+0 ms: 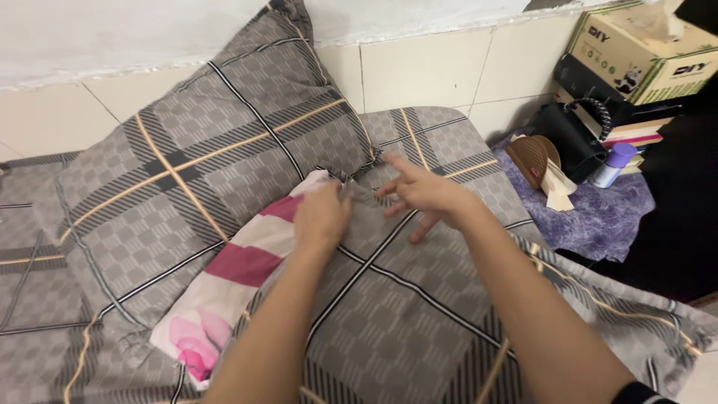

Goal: The person puts a patterned pillowcase onto a striped pillow by hand, repeatedly adjusting and smoothing the fabric.

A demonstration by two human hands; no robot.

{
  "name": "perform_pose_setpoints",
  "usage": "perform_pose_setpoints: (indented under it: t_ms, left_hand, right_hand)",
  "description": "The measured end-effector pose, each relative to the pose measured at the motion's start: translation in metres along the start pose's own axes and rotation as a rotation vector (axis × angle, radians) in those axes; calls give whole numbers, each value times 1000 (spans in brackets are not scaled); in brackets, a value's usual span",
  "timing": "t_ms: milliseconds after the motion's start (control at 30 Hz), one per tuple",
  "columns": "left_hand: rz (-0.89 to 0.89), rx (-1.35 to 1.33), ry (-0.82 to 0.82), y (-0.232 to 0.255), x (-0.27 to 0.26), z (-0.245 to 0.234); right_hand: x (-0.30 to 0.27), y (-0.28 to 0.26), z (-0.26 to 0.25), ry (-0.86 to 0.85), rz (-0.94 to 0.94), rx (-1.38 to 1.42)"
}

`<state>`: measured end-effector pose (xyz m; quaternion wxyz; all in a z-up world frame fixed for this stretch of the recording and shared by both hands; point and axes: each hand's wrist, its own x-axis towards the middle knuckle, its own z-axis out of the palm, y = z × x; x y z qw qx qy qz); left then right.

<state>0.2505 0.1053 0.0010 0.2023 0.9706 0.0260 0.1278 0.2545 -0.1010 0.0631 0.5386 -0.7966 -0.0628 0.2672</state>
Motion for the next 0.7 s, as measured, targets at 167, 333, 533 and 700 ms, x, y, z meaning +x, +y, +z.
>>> perform_pose_setpoints:
  t_ms: [167,333,533,700]
  left_hand:
    - [-74,266,88,-95,50,-30]
    - [-230,253,159,-135,49,7]
    - [-267,216,57,-132,46,19]
    - [-183,133,43,-132,29,14]
  right_hand:
    - [54,-14,-10,-26,68,-253]
    - [129,36,28,240,-434,-946]
    - [153,114,30,145,-30,-1031]
    - [140,147,-22,-77,-171,-408]
